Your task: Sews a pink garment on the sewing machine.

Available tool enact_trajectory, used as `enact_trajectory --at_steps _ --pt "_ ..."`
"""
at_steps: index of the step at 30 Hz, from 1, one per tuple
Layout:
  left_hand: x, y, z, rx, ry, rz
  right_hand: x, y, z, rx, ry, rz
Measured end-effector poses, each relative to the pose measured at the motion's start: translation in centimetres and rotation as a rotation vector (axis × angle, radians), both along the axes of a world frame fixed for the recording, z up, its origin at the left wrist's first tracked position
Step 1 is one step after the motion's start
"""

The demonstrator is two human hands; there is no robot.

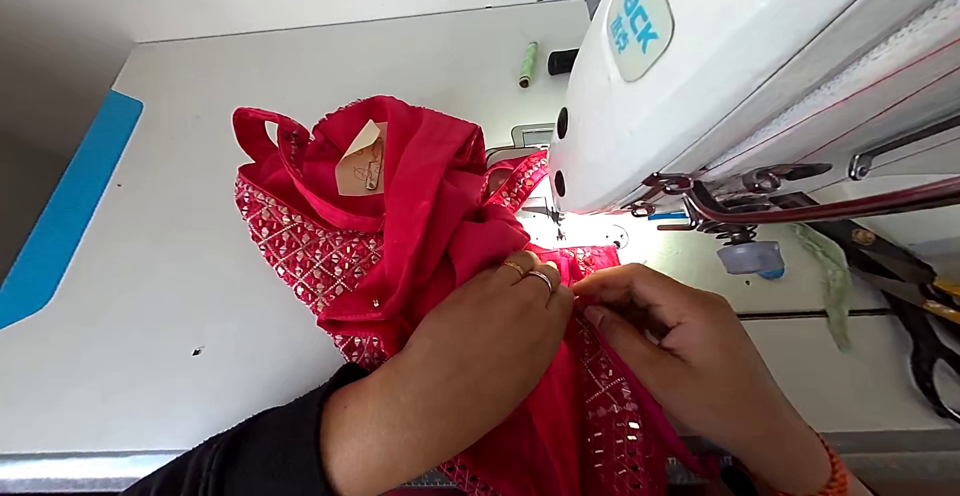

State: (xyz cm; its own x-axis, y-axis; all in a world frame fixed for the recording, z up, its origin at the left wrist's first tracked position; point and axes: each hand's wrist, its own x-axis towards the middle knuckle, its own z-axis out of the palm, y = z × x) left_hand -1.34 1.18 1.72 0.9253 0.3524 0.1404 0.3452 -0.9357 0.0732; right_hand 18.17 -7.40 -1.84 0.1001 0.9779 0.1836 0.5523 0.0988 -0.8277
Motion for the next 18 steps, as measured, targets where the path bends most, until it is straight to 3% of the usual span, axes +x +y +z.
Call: enact_trajectory --at_steps 5,11,18 --pt "0.1 -0.3 0.1 0.009 -0.054 0.040 -0.4 0.6 0.6 -0.039 -0.089 -0.013" --pt "0.0 -0.1 -0.4 0.027 -0.027 0.049 0.0 1.4 1.7 -0.223 0.018 -0.022" --pt "0.1 0.0 -0.4 0.018 -0.021 0.047 -0.4 1.3 1.5 -0.193 0.002 -0.062"
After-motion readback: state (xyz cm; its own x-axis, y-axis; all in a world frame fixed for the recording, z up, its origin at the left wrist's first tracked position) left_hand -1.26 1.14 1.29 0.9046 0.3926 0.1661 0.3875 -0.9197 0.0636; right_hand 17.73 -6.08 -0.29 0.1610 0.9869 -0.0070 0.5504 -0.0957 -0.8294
